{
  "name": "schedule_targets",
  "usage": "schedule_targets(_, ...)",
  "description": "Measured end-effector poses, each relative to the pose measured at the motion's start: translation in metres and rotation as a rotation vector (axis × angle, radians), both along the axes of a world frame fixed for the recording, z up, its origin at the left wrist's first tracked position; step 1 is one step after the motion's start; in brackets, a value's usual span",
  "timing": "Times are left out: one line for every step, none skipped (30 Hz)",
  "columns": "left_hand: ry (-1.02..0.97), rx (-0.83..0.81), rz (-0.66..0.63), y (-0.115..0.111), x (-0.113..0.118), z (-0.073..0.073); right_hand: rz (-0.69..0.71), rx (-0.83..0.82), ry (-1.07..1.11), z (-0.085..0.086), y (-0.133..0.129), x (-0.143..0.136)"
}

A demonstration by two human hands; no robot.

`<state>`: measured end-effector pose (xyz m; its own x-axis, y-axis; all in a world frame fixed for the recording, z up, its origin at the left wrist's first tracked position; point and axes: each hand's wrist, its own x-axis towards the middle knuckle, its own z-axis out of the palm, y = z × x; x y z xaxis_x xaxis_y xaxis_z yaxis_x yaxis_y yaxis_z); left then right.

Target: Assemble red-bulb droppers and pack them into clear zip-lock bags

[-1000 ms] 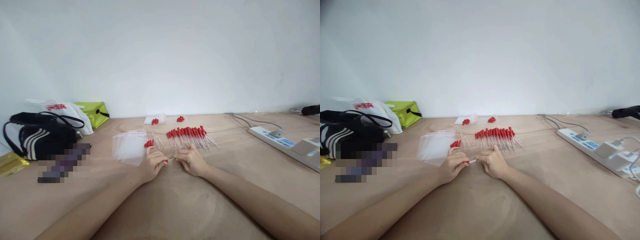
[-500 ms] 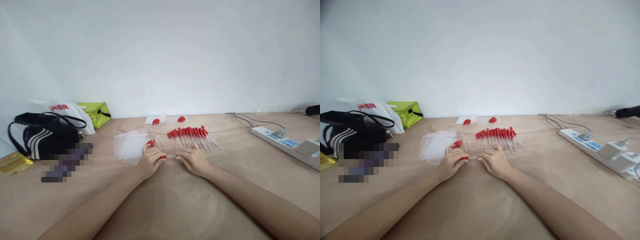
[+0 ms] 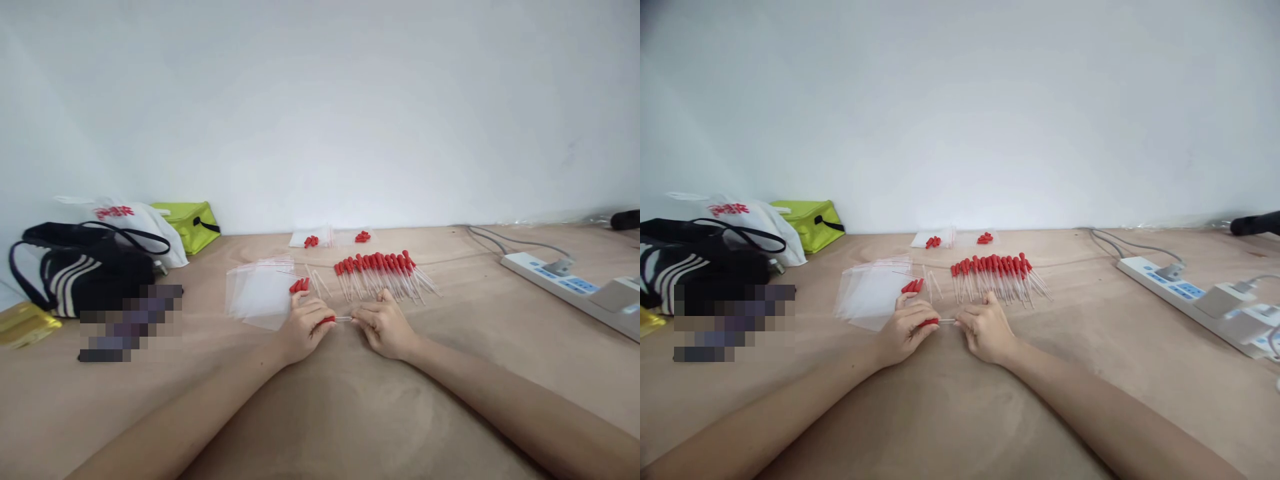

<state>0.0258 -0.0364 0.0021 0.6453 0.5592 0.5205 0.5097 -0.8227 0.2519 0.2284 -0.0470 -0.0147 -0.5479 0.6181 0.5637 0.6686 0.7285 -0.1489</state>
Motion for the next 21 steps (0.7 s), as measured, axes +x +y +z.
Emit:
schedule_targets(0.008,-0.008,-0.002,0.001,0.0,0.0,-0.003,-0.002,-0.007,0.0,0.0,0.0)
schedule_targets(0.015,-0.016,0.002,0.001,0.0,-0.001,-0.006,-0.005,-0.015,0.0,0.001,-0.001)
schedule_targets(0.019,-0.024,0.014,0.002,0.001,-0.001,-0.012,-0.009,-0.024,0.001,0.001,-0.002)
schedule_targets(0.016,-0.027,0.036,0.003,0.001,-0.001,-0.023,-0.013,-0.033,0.002,0.001,-0.003)
schedule_targets(0.009,-0.024,0.064,0.003,0.001,-0.001,-0.039,-0.014,-0.043,0.004,0.001,-0.004)
schedule_targets(-0.002,-0.014,0.096,0.004,0.001,0.0,-0.059,-0.01,-0.054,0.005,0.001,-0.005)
schedule_targets(-0.014,0.006,0.132,0.005,0.001,0.0,-0.08,-0.002,-0.069,0.007,0.001,-0.006)
schedule_targets(-0.024,0.034,0.173,0.007,0.0,0.0,-0.102,0.008,-0.086,0.009,0.001,-0.006)
schedule_targets(-0.032,0.065,0.222,0.008,-0.002,0.001,-0.126,0.014,-0.104,0.011,0.001,-0.006)
schedule_targets(-0.037,0.094,0.277,0.01,-0.004,0.001,-0.158,0.012,-0.115,0.013,0.002,-0.005)
schedule_targets(-0.039,0.115,0.34,0.012,-0.007,0.001,-0.203,0.002,-0.113,0.014,0.005,-0.004)
schedule_targets(-0.042,0.126,0.41,0.015,-0.009,0.0,-0.263,-0.013,-0.092,0.016,0.008,-0.002)
schedule_targets(-0.041,0.121,0.479,0.018,-0.012,0.0,-0.338,-0.03,-0.052,0.017,0.013,0.0)
schedule_targets(-0.036,0.099,0.543,0.02,-0.014,-0.001,-0.422,-0.044,0.002,0.017,0.019,0.002)
schedule_targets(-0.027,0.062,0.597,0.023,-0.016,-0.001,-0.504,-0.052,0.059,0.018,0.026,0.003)
schedule_targets(-0.015,0.016,0.636,0.025,-0.018,-0.002,-0.579,-0.054,0.107,0.018,0.034,0.004)
schedule_targets(-0.003,-0.028,0.66,0.027,-0.019,-0.003,-0.641,-0.053,0.138,0.019,0.041,0.003)
schedule_targets(0.008,-0.066,0.67,0.028,-0.02,-0.004,-0.689,-0.05,0.149,0.019,0.048,0.001)
schedule_targets(0.018,-0.092,0.67,0.028,-0.02,-0.005,-0.726,-0.044,0.143,0.019,0.055,-0.002)
schedule_targets(0.026,-0.108,0.667,0.029,-0.02,-0.005,-0.749,-0.038,0.126,0.019,0.06,-0.006)
schedule_targets(0.035,-0.116,0.663,0.029,-0.02,-0.006,-0.765,-0.032,0.103,0.018,0.063,-0.01)
